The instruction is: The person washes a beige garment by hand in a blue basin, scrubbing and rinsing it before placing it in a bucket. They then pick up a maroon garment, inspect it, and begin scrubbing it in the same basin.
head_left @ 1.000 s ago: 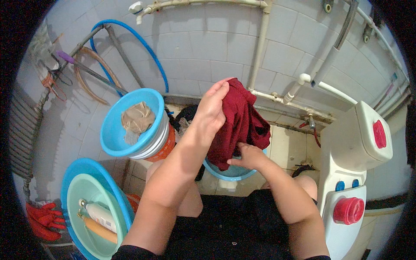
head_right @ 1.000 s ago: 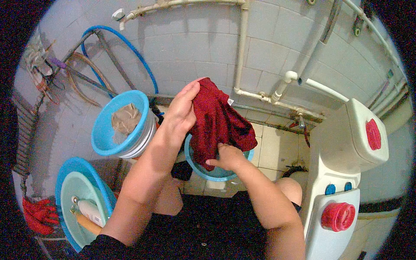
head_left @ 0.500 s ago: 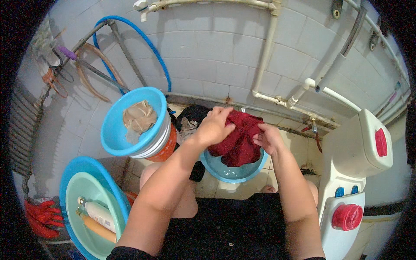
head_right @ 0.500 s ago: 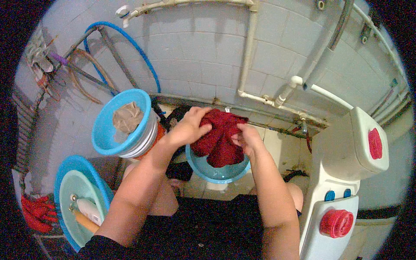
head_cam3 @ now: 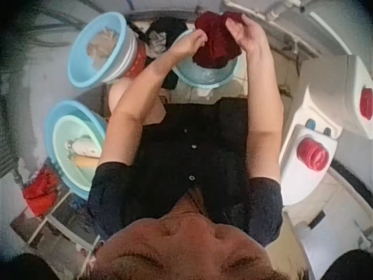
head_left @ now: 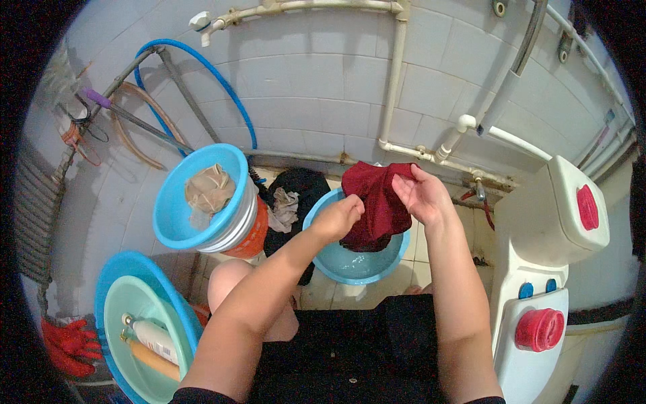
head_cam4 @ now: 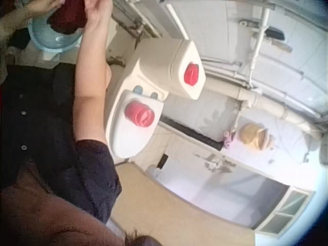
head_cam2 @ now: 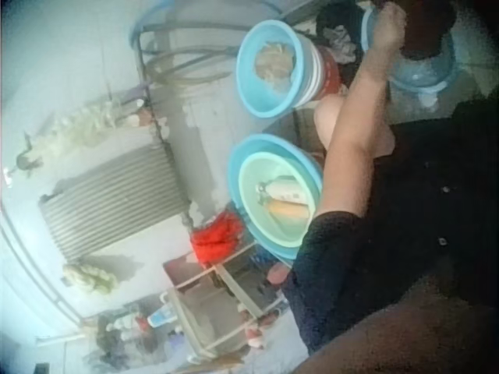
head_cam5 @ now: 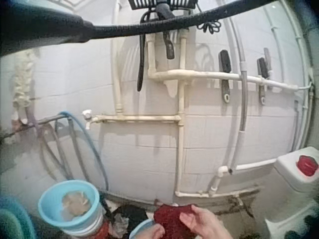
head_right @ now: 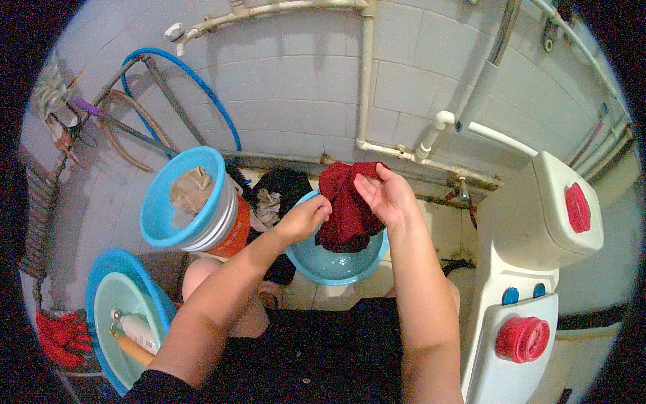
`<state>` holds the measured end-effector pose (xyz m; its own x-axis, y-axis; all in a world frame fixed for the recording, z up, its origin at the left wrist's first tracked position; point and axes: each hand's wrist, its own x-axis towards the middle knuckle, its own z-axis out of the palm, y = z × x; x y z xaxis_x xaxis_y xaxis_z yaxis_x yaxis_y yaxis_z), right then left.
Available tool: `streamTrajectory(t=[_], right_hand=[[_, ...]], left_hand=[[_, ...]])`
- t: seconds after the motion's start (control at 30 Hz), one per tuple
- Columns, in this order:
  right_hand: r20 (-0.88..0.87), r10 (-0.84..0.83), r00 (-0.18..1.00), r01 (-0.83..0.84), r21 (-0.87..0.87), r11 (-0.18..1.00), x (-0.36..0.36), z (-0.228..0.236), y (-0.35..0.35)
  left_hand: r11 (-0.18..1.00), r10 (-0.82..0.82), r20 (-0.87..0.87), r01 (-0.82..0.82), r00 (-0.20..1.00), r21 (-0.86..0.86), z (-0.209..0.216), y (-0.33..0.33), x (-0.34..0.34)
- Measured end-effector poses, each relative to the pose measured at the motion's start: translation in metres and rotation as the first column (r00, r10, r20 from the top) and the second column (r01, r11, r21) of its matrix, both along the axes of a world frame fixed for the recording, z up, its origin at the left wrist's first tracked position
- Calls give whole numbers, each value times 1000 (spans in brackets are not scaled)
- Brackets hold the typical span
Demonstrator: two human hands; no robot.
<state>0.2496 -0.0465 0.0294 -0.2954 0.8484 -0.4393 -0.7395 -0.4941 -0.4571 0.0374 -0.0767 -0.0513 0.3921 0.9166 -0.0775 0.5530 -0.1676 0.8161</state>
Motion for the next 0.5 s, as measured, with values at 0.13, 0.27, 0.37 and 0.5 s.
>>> streamTrajectory(t=[0.13, 0.27, 0.37, 0.5], right_hand=[[-7, 52, 999, -52, 22, 998, -1, 8, -5], [-25, 37, 999, -34, 103, 994, 8, 17, -8], [-113, -20, 993, 28, 65, 997, 27, 13, 2], [62, -186, 981, 168, 223, 960, 41, 10, 5]], left_hand=[[963, -5, -97, 30, 995, 267, -22, -25, 11], [952, 106, -162, -53, 981, 301, -15, -24, 19], [973, 222, 53, -225, 974, 51, -5, -7, 10], [954, 298, 516, -262, 803, -144, 21, 15, 5]])
